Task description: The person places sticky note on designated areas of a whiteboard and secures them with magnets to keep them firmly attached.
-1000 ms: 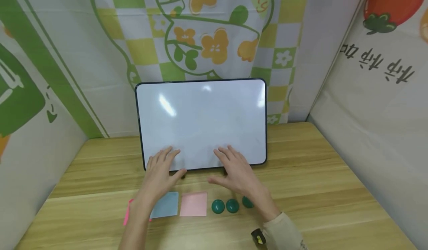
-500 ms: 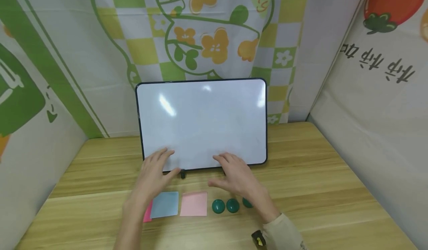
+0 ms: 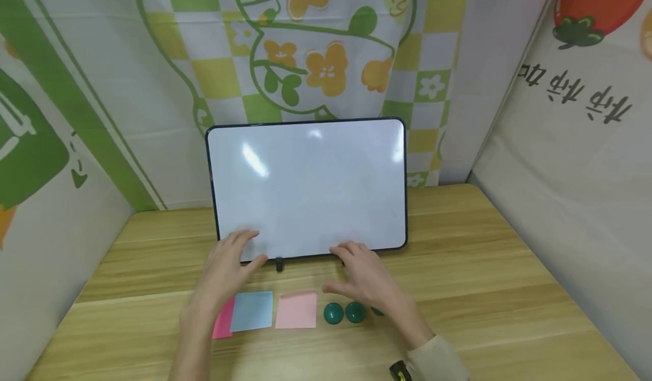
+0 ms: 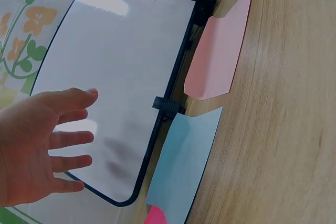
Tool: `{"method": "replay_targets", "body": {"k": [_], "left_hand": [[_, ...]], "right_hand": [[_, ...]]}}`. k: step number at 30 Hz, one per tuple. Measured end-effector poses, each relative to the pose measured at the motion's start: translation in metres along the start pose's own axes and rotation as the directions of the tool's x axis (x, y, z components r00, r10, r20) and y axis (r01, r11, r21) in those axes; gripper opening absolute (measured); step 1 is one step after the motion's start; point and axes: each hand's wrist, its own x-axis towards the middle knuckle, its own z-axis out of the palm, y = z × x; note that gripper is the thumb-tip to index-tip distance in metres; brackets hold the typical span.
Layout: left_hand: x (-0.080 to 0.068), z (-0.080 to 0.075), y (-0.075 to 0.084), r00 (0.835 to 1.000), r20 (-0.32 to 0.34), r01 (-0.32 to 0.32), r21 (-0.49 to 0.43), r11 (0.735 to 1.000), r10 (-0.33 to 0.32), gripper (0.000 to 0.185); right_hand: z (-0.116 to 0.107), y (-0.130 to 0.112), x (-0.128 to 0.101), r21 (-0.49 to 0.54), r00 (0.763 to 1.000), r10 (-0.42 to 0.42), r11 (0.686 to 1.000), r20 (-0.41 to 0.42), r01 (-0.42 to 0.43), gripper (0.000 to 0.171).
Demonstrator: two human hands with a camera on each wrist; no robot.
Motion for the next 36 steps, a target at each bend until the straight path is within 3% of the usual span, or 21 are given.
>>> {"method": "replay_targets", "body": {"k": [16, 29, 36], "left_hand": [[-0.002, -0.004, -0.002, 1.0, -0.01, -0.015, -0.025, 1.0, 0.015, 0.052], [-0.01, -0.015, -0.01, 0.999, 0.047, 0.015, -0.018, 1.0, -0.014, 0.047], [-0.014, -0.017, -0.015, 0.993, 0.113, 0.026, -0.001, 1.0, -0.026, 0.047]], "right_hand": [[0.005, -0.002, -0.01, 0.057, 0.999, 0.029, 0.998, 0.02, -0.03, 0.075], [0.013, -0.007, -0.025, 0.142, 0.994, 0.079, 0.988, -0.076, -0.067, 0.069], [0.013, -0.006, -0.029, 0.158, 0.995, 0.093, 0.984, -0.026, -0.088, 0.072]]}}
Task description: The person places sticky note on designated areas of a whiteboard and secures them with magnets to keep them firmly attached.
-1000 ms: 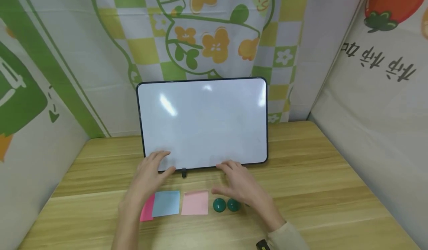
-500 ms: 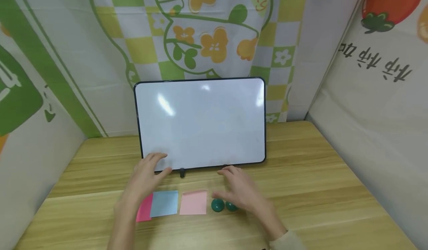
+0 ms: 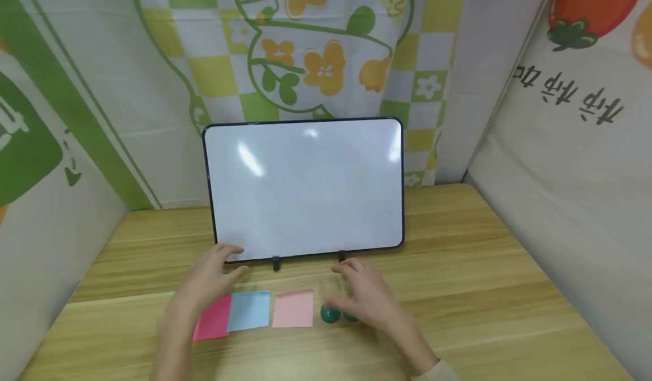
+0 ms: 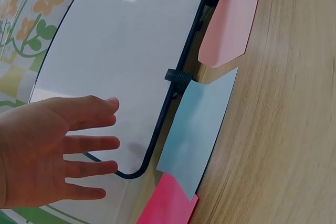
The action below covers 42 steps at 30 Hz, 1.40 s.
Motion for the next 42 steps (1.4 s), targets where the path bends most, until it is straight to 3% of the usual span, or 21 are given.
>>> {"method": "replay_targets", "body": {"k": [7, 15, 18, 28, 42], "left_hand": [[-0.001, -0.001, -0.007, 0.997, 0.069, 0.047, -0.015, 0.999, -0.046, 0.048], [-0.002, 0.002, -0.018, 0.996, 0.085, 0.02, -0.057, 0.998, -0.015, 0.047], [-0.002, 0.002, -0.022, 0.993, 0.115, 0.045, -0.07, 0.997, -0.036, 0.047], [-0.012, -0.006, -0.031, 0.988, 0.145, 0.068, -0.058, 0.996, -0.059, 0.048], [-0.019, -0.01, -0.049, 0.968, 0.226, 0.115, -0.02, 0.993, -0.107, 0.027]], "right_hand": [[0.001, -0.001, -0.004, -0.026, 0.999, 0.007, 1.0, 0.051, -0.006, 0.073], [0.001, -0.002, -0.007, -0.055, 0.994, 0.034, 0.998, 0.108, -0.029, 0.073], [0.0, -0.005, -0.009, -0.049, 0.991, 0.05, 0.998, 0.123, -0.045, 0.073], [0.003, -0.005, -0.011, -0.081, 0.993, 0.039, 0.996, 0.108, -0.03, 0.071], [0.008, -0.003, -0.016, -0.08, 0.993, 0.028, 0.997, 0.111, -0.02, 0.06]]}}
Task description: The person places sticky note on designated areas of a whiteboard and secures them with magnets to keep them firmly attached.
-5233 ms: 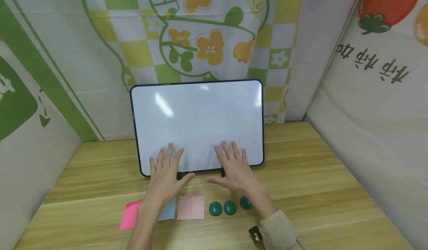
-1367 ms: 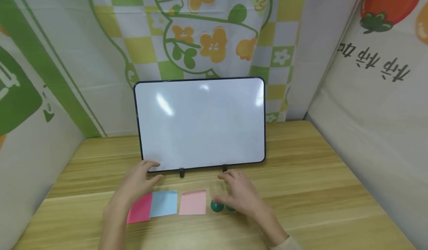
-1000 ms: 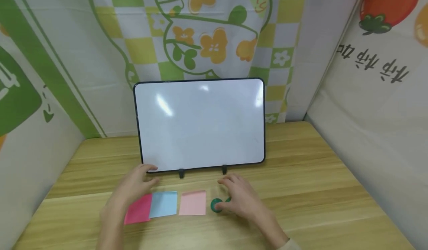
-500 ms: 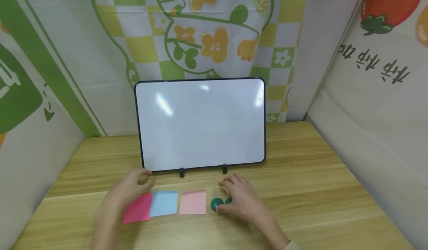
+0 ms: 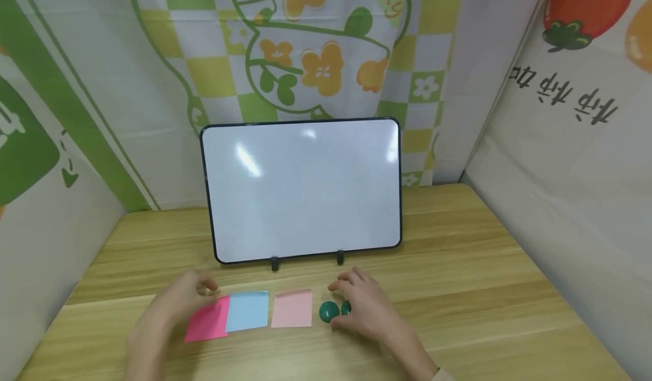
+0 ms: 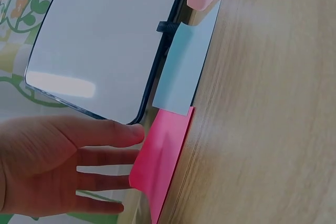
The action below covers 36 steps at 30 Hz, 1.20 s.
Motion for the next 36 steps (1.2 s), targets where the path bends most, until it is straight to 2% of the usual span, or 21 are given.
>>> {"method": "replay_targets", "body": {"k": [9, 25, 36], "left_hand": [[-0.0027, 0.0019, -0.0023, 0.999, 0.011, 0.032, -0.008, 0.999, -0.032, 0.019], [-0.002, 0.0042, -0.0071, 1.0, -0.007, -0.006, 0.028, 1.0, 0.006, 0.016], [0.0018, 0.0047, -0.0098, 1.0, -0.009, 0.017, 0.053, 0.998, -0.016, 0.015]], "right_hand": [[0.0032, 0.0, 0.001, 0.01, 1.0, 0.009, 1.0, 0.004, -0.009, 0.061], [0.0056, -0.0032, -0.0003, -0.012, 1.0, 0.004, 1.0, 0.027, -0.004, 0.056], [0.0077, -0.0002, 0.0017, -0.019, 1.0, 0.011, 1.0, 0.021, -0.011, 0.051]]}}
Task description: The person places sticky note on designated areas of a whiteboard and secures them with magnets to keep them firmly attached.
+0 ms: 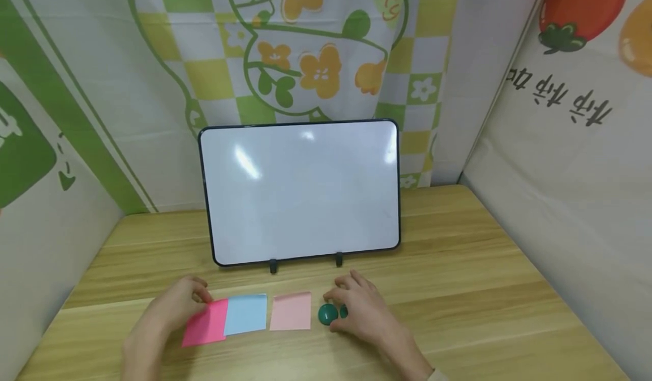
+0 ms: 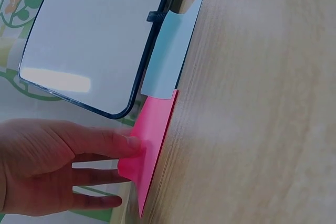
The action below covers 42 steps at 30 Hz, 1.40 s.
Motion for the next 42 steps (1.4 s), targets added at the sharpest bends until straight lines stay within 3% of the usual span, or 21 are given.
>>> {"method": "replay_targets", "body": {"k": [19, 42], "left_hand": [[0.0005, 0.0011, 0.0, 0.999, -0.034, -0.037, 0.029, 0.999, 0.038, 0.009], [0.0006, -0.0019, -0.0026, 1.0, -0.03, 0.004, 0.044, 0.999, -0.003, 0.011]], "right_hand": [[-0.0005, 0.0027, -0.0019, 0.051, 1.0, 0.002, 0.999, -0.012, -0.002, 0.042], [0.0018, 0.0055, 0.0011, 0.073, 1.0, -0.01, 0.997, -0.022, 0.012, 0.035]]}}
